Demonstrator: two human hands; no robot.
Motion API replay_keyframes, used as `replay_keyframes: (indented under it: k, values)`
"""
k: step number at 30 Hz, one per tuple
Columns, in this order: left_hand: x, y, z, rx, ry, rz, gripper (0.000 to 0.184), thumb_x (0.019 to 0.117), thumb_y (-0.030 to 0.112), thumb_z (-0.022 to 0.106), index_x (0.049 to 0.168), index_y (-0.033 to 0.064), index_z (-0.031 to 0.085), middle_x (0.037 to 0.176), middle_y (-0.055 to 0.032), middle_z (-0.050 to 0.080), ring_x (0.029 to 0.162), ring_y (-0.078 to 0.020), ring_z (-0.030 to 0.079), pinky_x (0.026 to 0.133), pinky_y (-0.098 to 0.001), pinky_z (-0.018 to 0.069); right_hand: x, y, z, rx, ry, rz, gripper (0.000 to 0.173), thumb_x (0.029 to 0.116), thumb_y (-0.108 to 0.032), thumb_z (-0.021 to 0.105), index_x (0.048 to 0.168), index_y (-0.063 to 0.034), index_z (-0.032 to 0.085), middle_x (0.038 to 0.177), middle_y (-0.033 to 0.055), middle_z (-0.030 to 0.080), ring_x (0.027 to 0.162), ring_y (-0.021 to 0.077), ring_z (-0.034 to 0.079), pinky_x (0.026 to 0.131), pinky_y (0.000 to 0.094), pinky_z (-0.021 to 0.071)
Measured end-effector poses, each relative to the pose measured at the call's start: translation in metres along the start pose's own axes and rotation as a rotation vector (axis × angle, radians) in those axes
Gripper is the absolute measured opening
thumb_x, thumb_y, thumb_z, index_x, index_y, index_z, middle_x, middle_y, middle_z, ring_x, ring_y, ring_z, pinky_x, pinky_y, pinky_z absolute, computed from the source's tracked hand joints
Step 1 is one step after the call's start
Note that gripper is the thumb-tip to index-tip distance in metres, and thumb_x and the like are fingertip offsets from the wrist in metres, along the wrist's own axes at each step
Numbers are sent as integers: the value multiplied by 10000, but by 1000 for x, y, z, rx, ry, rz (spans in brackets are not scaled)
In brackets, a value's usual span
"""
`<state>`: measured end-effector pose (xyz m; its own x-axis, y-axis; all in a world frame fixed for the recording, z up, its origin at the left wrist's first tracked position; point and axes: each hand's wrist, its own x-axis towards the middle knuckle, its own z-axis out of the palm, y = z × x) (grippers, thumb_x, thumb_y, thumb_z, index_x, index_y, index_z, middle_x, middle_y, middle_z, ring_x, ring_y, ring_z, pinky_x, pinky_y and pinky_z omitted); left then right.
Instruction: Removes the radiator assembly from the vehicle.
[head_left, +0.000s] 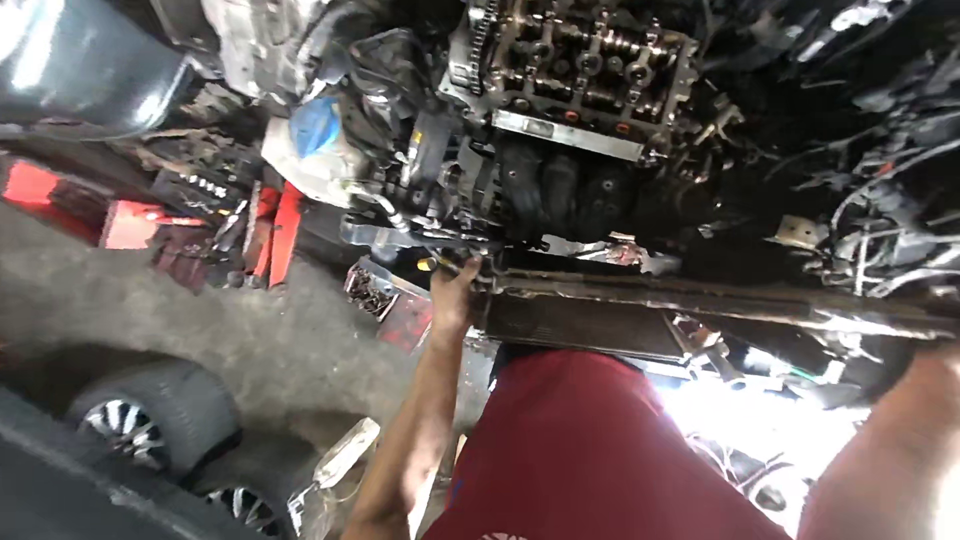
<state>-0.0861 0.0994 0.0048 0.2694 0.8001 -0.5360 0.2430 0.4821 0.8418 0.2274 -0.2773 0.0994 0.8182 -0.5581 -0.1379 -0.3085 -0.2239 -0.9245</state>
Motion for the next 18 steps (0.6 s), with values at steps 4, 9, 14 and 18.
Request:
replay_keyframes:
  k: [4, 9, 14, 18]
  values:
    - [5, 1, 6, 23, -8, 53, 285, 923, 82, 727, 1172, 14, 604, 927, -72, 713, 789, -163, 707, 722, -359, 624, 30, 28, -16, 81, -270, -449, 306, 1055, -342, 526, 1286, -140, 517, 957, -51, 611, 751, 57, 620, 717, 293, 580]
    - [12, -18, 7, 65, -19, 196, 519, 896, 80, 732, 1339, -39, 489, 1126, -103, 660, 975, -140, 681, 857, -346, 604, 6, -12, 8, 122, -110, -599, 89, 927, -121, 636, 998, -95, 589, 799, -88, 629, 686, 34, 645, 662, 287, 594]
    - [13, -26, -1, 137, -93, 288, 630, 815, 85, 744, 1349, -50, 438, 1129, -79, 645, 992, -100, 674, 873, -304, 599, 9, -10, 0, 94, -216, -613, 64, 940, -141, 619, 888, -159, 587, 707, -111, 596, 586, 34, 603, 567, 284, 562]
    - [11, -26, -9, 213, -123, 268, 639, 846, 57, 728, 1388, -68, 414, 1192, -101, 624, 1037, -93, 654, 908, -289, 580, 7, -12, -7, 19, -271, -632, 49, 949, -160, 600, 901, -158, 611, 742, -134, 610, 652, -19, 615, 640, 242, 560]
